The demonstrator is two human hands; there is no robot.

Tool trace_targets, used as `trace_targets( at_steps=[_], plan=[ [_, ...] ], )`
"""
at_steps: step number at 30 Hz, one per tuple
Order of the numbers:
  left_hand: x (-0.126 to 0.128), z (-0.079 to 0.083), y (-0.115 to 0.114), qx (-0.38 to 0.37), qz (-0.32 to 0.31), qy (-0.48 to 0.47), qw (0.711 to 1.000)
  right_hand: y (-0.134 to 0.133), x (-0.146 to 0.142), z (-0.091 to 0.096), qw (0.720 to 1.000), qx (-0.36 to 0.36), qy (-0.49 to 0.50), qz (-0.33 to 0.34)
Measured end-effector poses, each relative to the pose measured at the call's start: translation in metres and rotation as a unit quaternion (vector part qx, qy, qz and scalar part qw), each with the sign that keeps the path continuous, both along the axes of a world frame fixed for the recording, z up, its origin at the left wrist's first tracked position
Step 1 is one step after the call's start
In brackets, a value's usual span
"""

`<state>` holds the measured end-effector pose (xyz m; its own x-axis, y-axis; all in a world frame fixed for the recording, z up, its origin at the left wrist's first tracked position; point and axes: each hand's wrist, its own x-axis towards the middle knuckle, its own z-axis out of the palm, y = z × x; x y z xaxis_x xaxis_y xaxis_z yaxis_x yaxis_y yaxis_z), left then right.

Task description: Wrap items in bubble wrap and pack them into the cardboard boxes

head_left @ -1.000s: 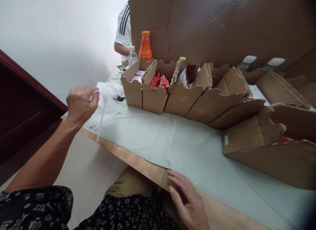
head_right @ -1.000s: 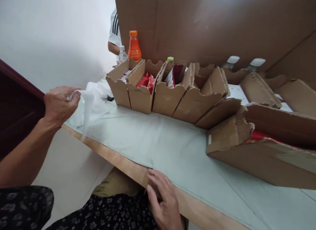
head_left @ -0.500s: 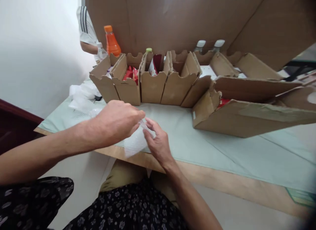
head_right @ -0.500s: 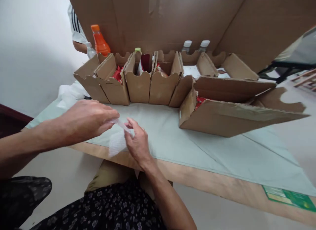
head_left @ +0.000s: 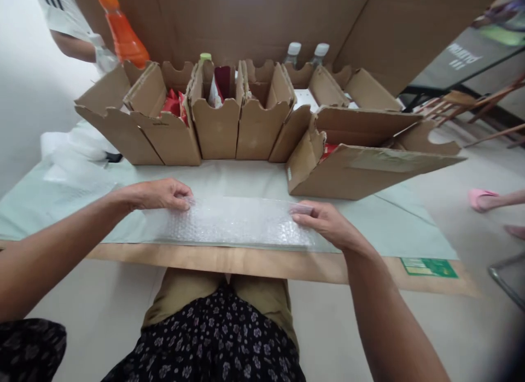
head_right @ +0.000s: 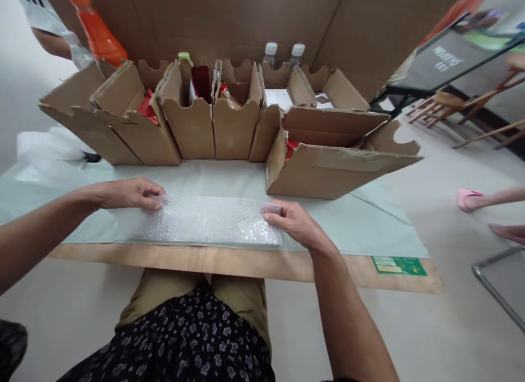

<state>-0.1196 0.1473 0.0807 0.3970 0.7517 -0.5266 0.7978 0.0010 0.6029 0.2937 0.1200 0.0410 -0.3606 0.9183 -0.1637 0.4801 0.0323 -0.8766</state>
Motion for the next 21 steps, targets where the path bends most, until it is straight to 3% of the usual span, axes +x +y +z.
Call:
trace_targets(
  at_steps=[4, 8, 10, 12, 15, 17, 19, 21],
  plan=[
    [-0.006, -0.034, 0.004, 0.133, 0.058, 0.089, 0.985, 0.008, 0.013, -0.029, 0.981, 0.078, -0.151, -0.090],
    [-0.015, -0.035, -0.026, 0.381, 0.124, 0.183, 0.898, -0.008, 0.026, -0.032, 0.893, 0.227, -0.329, -0.206],
    [0.000, -0.037, -0.048, 0.493, 0.086, 0.165, 0.850, -0.018, 0.010, -0.028, 0.879, 0.293, -0.318, -0.199],
    [0.024, -0.047, -0.065, 0.557, -0.006, 0.107, 0.823, -0.023, -0.028, -0.026, 0.896, 0.334, -0.267, -0.123],
    [0.056, -0.073, -0.075, 0.530, -0.154, 0.059, 0.832, -0.023, -0.095, -0.035, 0.914, 0.344, -0.209, 0.055],
    [0.059, -0.090, -0.072, 0.470, -0.191, 0.094, 0.857, -0.021, -0.119, -0.046, 0.906, 0.328, -0.233, 0.132],
    [0.050, -0.100, -0.065, 0.425, -0.193, 0.132, 0.874, -0.022, -0.115, -0.058, 0.895, 0.320, -0.272, 0.151],
    [0.037, -0.103, -0.060, 0.408, -0.192, 0.140, 0.882, -0.029, -0.086, -0.067, 0.886, 0.321, -0.312, 0.119]
  ],
)
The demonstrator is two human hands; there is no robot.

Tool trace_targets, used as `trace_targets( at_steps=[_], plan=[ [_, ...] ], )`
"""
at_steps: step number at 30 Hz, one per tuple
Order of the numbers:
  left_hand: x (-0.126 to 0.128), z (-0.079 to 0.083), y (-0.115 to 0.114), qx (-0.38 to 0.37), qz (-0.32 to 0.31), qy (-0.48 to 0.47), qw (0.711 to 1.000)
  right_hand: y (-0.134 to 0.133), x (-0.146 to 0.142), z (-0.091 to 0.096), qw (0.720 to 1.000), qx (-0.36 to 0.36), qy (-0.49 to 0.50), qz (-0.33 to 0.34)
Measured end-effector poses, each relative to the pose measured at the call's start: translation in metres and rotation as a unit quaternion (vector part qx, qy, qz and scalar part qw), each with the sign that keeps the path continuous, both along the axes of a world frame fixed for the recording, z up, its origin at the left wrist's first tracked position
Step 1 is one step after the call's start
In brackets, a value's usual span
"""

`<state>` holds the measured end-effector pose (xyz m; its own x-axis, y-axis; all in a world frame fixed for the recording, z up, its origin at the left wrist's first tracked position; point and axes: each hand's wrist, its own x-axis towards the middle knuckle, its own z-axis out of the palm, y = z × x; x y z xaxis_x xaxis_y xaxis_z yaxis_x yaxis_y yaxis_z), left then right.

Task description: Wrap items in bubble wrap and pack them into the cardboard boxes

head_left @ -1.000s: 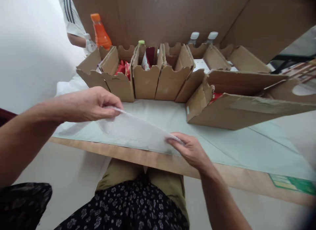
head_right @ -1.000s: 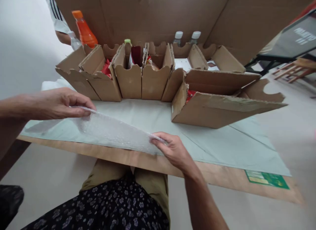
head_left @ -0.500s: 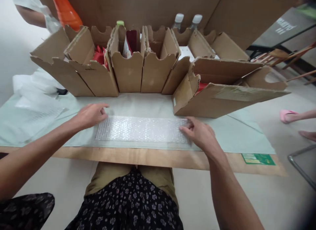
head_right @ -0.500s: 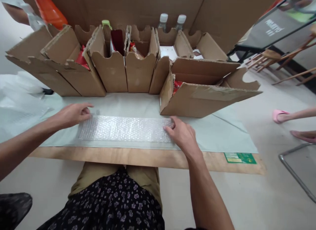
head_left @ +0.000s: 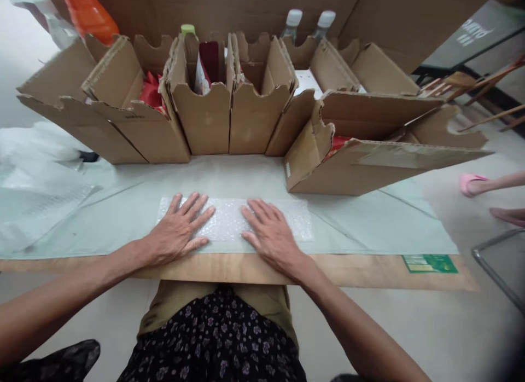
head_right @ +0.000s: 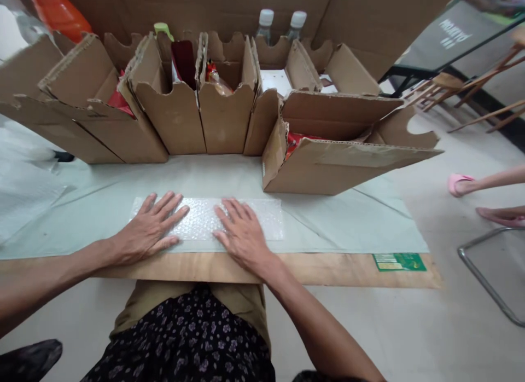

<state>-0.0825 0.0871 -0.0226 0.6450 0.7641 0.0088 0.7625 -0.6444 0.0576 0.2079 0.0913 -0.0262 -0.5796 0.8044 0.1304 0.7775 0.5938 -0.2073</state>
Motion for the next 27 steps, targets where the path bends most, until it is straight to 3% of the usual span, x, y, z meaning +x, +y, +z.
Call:
trace_targets(
  at_steps=[5, 8, 11, 14, 19, 24, 27],
  plan=[
    [-0.015, 0.002, -0.002, -0.033, 0.016, -0.045, 0.998, -0.022, 0.098, -0.006, 0.982, 0.071, -0.031, -0.171],
    [-0.023, 0.008, -0.004, -0.019, 0.103, -0.081, 0.991, -0.021, 0.125, 0.003, 0.967, 0.100, -0.018, -0.233],
    [-0.035, 0.019, -0.002, 0.012, 0.215, -0.060, 0.975, -0.007, 0.121, 0.010, 0.974, 0.106, -0.004, -0.199],
    [-0.042, 0.031, 0.003, -0.011, 0.307, 0.001, 0.952, 0.013, 0.102, 0.011, 0.985, 0.081, -0.026, -0.152],
    [-0.036, 0.047, 0.007, -0.086, 0.332, -0.026, 0.939, 0.022, 0.090, 0.017, 0.978, 0.031, -0.006, -0.207],
    [-0.031, 0.076, 0.016, -0.055, 0.365, -0.107, 0.923, -0.022, 0.102, 0.047, 0.953, -0.118, 0.186, -0.208],
    [-0.013, 0.090, 0.044, 0.036, 0.298, -0.107, 0.948, -0.065, 0.096, 0.060, 0.926, -0.221, 0.250, -0.175]
  ],
)
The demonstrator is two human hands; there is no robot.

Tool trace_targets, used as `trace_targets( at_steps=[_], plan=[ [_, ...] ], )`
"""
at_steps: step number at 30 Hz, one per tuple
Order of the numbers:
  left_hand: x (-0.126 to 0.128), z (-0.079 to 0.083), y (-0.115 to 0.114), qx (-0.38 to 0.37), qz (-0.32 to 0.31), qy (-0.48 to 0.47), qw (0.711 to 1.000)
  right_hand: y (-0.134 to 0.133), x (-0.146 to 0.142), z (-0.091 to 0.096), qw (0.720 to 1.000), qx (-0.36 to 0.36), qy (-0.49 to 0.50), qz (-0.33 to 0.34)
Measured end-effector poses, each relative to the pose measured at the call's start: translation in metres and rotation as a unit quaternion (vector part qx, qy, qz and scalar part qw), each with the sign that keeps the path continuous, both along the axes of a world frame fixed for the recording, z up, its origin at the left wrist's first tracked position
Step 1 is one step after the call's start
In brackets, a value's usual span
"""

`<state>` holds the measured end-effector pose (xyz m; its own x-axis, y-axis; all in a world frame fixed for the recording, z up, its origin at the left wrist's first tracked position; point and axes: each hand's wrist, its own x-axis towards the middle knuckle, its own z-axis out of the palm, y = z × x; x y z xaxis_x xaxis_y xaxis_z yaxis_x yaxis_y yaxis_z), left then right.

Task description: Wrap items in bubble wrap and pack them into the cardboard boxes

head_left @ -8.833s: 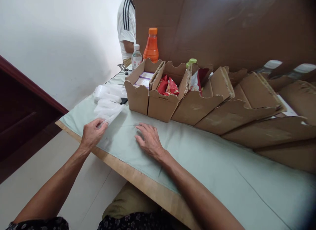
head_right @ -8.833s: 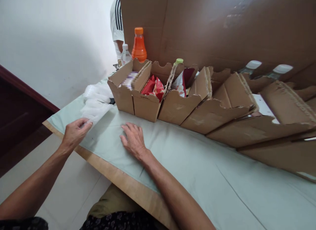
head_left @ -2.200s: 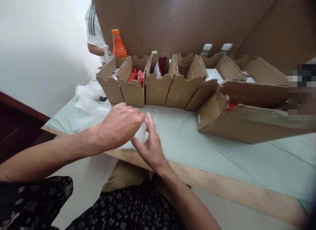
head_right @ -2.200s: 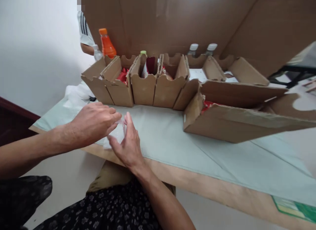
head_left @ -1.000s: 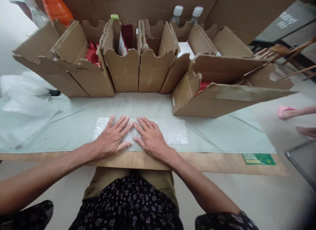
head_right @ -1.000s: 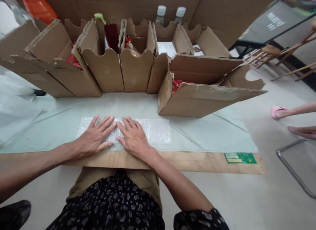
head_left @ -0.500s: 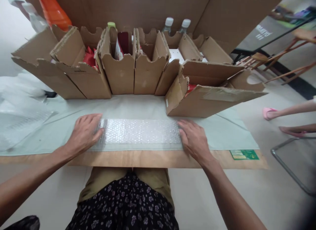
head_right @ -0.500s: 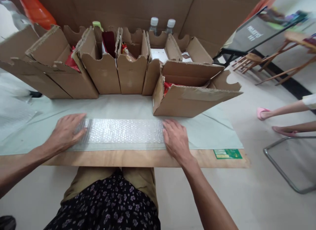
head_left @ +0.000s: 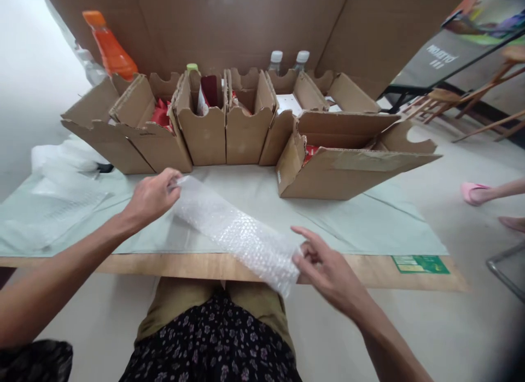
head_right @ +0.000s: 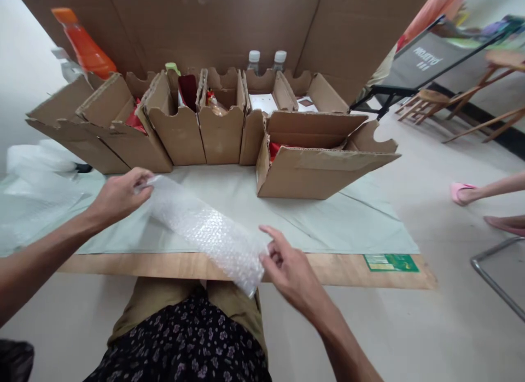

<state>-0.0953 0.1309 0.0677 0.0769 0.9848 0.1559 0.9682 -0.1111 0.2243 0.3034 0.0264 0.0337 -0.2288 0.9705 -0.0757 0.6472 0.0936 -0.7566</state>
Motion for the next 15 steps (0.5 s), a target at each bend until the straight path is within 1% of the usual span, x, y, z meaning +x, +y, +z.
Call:
trace_targets(
  at_steps=[2, 4, 6, 8, 9, 10, 12, 13, 14, 15],
  plan=[
    [0.024, -0.001, 0.028, 0.058, -0.090, 0.032, 0.994, -0.029, -0.012, -0.001, 0.997, -0.057, 0.036, 0.038],
    [0.055, -0.009, 0.057, 0.096, -0.196, 0.058, 0.974, -0.054, -0.028, -0.008, 0.987, -0.119, 0.075, 0.073],
    [0.088, -0.020, 0.080, 0.109, -0.246, 0.060, 0.961, -0.071, -0.046, -0.018, 0.976, -0.162, 0.116, 0.090],
    [0.114, -0.031, 0.089, 0.120, -0.265, 0.053, 0.955, -0.081, -0.062, -0.027, 0.970, -0.171, 0.144, 0.091],
    [0.121, -0.035, 0.087, 0.128, -0.272, 0.048, 0.953, -0.084, -0.068, -0.029, 0.970, -0.168, 0.152, 0.091],
    [0.125, -0.039, 0.080, 0.135, -0.279, 0.036, 0.950, -0.085, -0.072, -0.030, 0.969, -0.165, 0.159, 0.091],
    [0.121, -0.043, 0.053, 0.125, -0.306, -0.023, 0.943, -0.083, -0.076, -0.028, 0.966, -0.170, 0.170, 0.094],
    [0.114, -0.044, 0.034, 0.097, -0.324, -0.070, 0.938, -0.081, -0.076, -0.026, 0.963, -0.176, 0.179, 0.095],
    [0.104, -0.044, 0.013, 0.054, -0.340, -0.129, 0.930, -0.079, -0.075, -0.025, 0.960, -0.181, 0.192, 0.097],
    [0.094, -0.042, -0.008, -0.006, -0.349, -0.188, 0.918, -0.076, -0.073, -0.023, 0.955, -0.185, 0.210, 0.102]
  ],
)
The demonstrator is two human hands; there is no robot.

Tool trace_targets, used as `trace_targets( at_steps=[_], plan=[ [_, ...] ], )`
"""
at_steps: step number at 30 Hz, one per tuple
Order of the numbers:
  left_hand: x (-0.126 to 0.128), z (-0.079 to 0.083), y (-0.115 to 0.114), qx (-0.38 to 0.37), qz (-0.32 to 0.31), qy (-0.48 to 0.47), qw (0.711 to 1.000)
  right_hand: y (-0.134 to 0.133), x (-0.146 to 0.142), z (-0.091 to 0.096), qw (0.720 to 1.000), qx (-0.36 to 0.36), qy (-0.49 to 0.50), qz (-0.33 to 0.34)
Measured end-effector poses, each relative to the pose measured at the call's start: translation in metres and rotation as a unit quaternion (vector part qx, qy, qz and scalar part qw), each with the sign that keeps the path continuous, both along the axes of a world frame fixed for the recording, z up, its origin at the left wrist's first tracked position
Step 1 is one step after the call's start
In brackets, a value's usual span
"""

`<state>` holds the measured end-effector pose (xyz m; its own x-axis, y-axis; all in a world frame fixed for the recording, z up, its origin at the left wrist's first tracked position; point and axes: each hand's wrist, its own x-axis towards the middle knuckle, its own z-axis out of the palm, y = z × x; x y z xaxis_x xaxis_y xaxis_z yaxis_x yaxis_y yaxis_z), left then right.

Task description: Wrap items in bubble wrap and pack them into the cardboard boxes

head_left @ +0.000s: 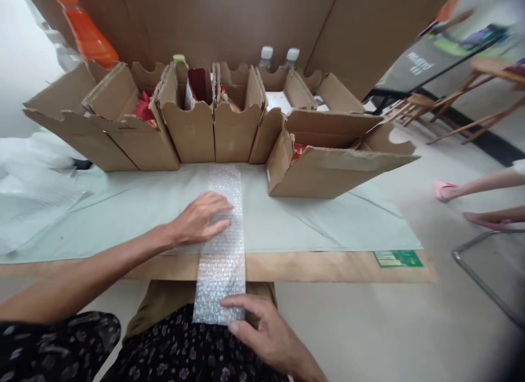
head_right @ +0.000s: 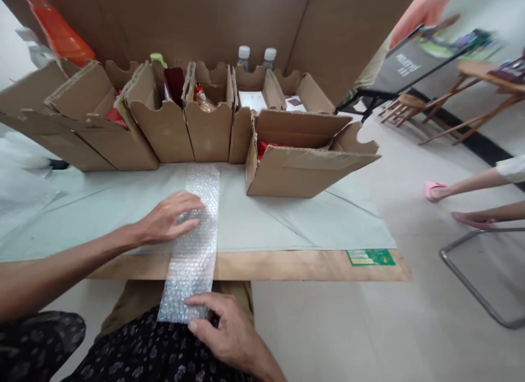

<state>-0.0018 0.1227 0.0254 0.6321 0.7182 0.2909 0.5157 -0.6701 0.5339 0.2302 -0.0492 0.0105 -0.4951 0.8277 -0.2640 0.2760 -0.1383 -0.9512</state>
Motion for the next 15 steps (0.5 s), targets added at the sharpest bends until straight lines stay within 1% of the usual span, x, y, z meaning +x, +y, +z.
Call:
trace_targets(
  at_steps=[1, 2, 4, 5, 6, 7, 8, 9, 11, 13, 15],
  plan=[
    [-0.011, 0.002, -0.021, -0.084, -0.006, -0.031, 0.996, 0.004, 0.002, 0.001, 1.000, -0.004, 0.024, 0.003],
    [-0.021, 0.004, -0.041, -0.163, -0.007, -0.065, 0.984, 0.008, 0.003, 0.000, 0.999, -0.010, 0.052, 0.007],
    [-0.036, 0.006, -0.074, -0.306, -0.008, -0.138, 0.942, 0.017, 0.002, -0.001, 0.992, -0.046, 0.119, 0.001],
    [-0.041, 0.005, -0.086, -0.360, -0.010, -0.173, 0.917, 0.023, 0.000, -0.003, 0.985, -0.069, 0.155, -0.014],
    [-0.043, 0.004, -0.094, -0.398, -0.012, -0.204, 0.894, 0.029, -0.002, -0.004, 0.977, -0.089, 0.188, -0.039],
    [-0.042, 0.001, -0.100, -0.420, -0.006, -0.226, 0.879, 0.035, -0.006, -0.004, 0.968, -0.104, 0.216, -0.070],
    [-0.039, -0.002, -0.104, -0.426, 0.012, -0.235, 0.874, 0.042, -0.010, -0.004, 0.959, -0.112, 0.240, -0.103],
    [-0.034, -0.005, -0.105, -0.419, 0.043, -0.233, 0.877, 0.049, -0.014, -0.004, 0.950, -0.113, 0.258, -0.133],
    [-0.021, -0.009, -0.102, -0.376, 0.129, -0.210, 0.893, 0.062, -0.021, -0.003, 0.936, -0.113, 0.283, -0.174],
    [-0.009, -0.013, -0.097, -0.331, 0.201, -0.189, 0.902, 0.072, -0.026, -0.002, 0.924, -0.123, 0.305, -0.193],
    [-0.001, -0.016, -0.090, -0.308, 0.232, -0.189, 0.903, 0.076, -0.029, -0.003, 0.917, -0.134, 0.319, -0.200]
  ],
)
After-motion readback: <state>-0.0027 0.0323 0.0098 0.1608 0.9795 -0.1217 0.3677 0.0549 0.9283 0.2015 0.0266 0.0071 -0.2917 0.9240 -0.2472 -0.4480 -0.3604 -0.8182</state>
